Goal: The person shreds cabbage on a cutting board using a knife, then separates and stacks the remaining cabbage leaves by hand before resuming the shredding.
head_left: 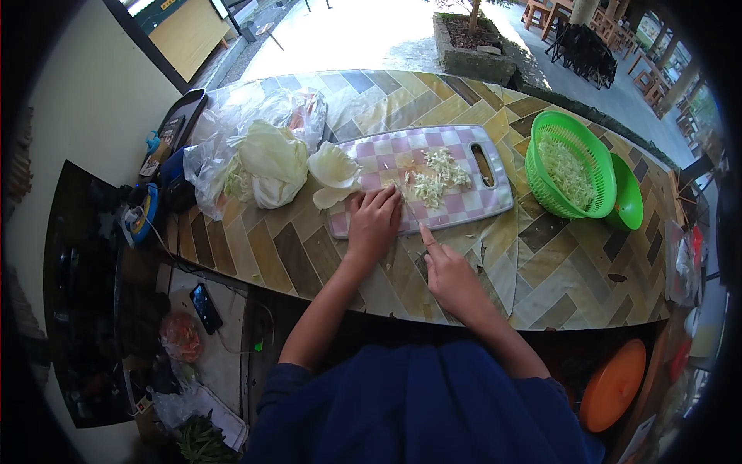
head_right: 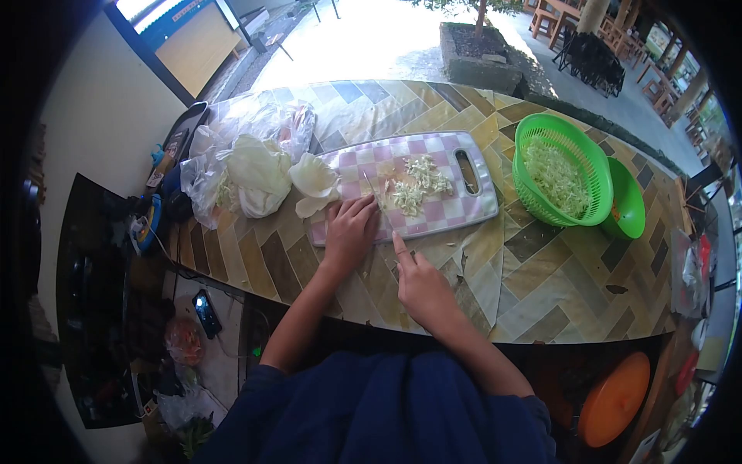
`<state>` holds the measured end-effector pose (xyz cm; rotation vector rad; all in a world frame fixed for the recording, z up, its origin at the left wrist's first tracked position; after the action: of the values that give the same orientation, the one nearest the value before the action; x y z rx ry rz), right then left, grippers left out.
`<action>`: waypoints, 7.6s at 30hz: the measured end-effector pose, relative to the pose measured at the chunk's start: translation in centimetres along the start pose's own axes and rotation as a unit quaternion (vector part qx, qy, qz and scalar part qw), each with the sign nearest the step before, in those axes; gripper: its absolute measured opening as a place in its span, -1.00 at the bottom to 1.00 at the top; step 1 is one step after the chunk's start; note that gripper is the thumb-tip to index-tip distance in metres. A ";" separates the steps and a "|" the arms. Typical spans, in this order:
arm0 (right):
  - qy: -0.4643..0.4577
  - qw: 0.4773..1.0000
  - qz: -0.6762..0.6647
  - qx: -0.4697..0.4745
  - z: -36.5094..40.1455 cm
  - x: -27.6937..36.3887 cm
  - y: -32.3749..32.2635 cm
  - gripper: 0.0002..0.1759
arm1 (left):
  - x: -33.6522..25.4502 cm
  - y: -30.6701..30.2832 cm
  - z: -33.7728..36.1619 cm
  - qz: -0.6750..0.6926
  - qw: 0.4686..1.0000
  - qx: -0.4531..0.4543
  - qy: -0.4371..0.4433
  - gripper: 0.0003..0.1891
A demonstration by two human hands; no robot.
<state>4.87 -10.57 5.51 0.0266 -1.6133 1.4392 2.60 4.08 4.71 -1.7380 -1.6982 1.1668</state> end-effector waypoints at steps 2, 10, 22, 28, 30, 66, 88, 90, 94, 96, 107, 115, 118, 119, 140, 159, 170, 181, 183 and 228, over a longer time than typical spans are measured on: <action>0.006 1.000 0.012 0.006 0.0 0.1 0.4 -0.33 | 0.1 0.0 0.0 0.003 1.000 -0.001 0.000 -0.73; 0.004 0.998 0.054 -0.019 -2.2 0.0 1.8 -0.25 | 0.1 -0.1 -0.1 0.009 1.000 0.004 -0.003 -0.76; -0.014 0.997 -0.042 -0.056 -1.2 -0.9 0.1 -0.32 | 1.4 -0.5 -1.2 0.081 0.995 0.025 -0.053 -0.84; -0.045 0.992 -0.082 -0.084 -0.2 0.4 0.0 -0.34 | 0.9 -0.1 -0.4 0.088 0.996 0.015 0.027 -0.76; -0.032 0.994 -0.074 -0.074 0.0 0.7 0.5 -0.34 | 0.7 -0.5 0.1 0.094 0.994 0.021 0.051 -0.72; -0.016 0.992 -0.078 -0.100 -0.9 1.2 0.4 -0.32 | 0.6 -1.0 0.7 0.091 0.993 0.021 0.069 -0.73; 0.046 0.997 -0.024 -0.060 -1.7 1.8 3.1 -0.33 | 0.3 -1.1 0.6 0.073 0.994 0.016 0.079 -0.72; 0.039 0.997 -0.008 -0.064 -2.0 1.5 3.6 -0.30 | 0.4 -1.0 0.7 0.072 0.994 0.015 0.079 -0.72; 0.041 0.998 0.020 -0.050 -1.2 1.4 3.4 -0.25 | 0.3 -1.3 0.6 0.086 0.993 0.004 0.078 -0.74; 0.045 0.997 0.048 -0.045 -0.9 1.3 3.2 -0.24 | 0.1 -1.4 0.6 0.091 0.992 0.006 0.082 -0.76; 0.027 0.994 0.069 -0.081 -2.7 -0.4 1.2 -0.31 | 0.6 -1.1 0.7 0.118 0.992 0.013 0.048 -0.75; -0.064 0.997 -0.016 -0.049 -1.2 -0.7 0.1 -0.34 | 0.5 -1.1 0.4 0.121 0.992 0.025 0.038 -0.76; -0.058 0.998 -0.010 -0.032 -1.2 -0.7 0.0 -0.34 | 0.6 -1.0 0.3 0.114 0.992 0.030 0.035 -0.75; -0.057 0.998 -0.008 -0.028 -1.2 -0.6 0.0 -0.34 | 0.6 -1.0 0.3 0.109 0.993 0.031 0.036 -0.75; -0.001 0.997 0.081 -0.006 -1.6 -0.6 1.1 -0.24 | 1.3 -1.1 -0.3 0.128 0.991 0.036 -0.027 -0.77; -0.035 0.998 -0.035 -0.033 -1.1 -0.5 -0.3 -0.35 | 1.1 -1.3 -0.8 0.086 0.995 -0.031 -0.043 -0.88; 0.047 0.997 0.059 -0.022 -2.5 0.3 2.3 -0.20 | 1.1 -0.5 -1.0 0.064 0.997 0.009 -0.033 -0.83; -0.001 0.997 -0.042 -0.060 -2.4 -1.1 -0.4 -0.35 | 1.5 -0.5 -0.7 0.111 0.992 -0.014 -0.056 -0.78; -0.014 0.996 -0.063 -0.068 -2.4 -1.0 -0.6 -0.37 | 1.4 -0.5 -0.8 0.105 0.993 -0.007 -0.045 -0.76; -0.011 0.996 -0.065 -0.065 -2.1 -1.7 -0.5 -0.36 | 1.1 -1.2 -1.2 0.127 0.985 0.026 -0.115 -0.65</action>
<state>7.38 -9.99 4.49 0.0715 -1.6887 1.2373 2.67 5.63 6.04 -1.8898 -1.5860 1.5630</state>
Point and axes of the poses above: each hand's wrist, its own z-axis away from the middle knuckle, its own y-axis out of the palm, x = y × z, the point moved 9 cm from there along -z, towards the middle knuckle, and after that the axes turned 6 degrees about y, right-handed, at the moved point
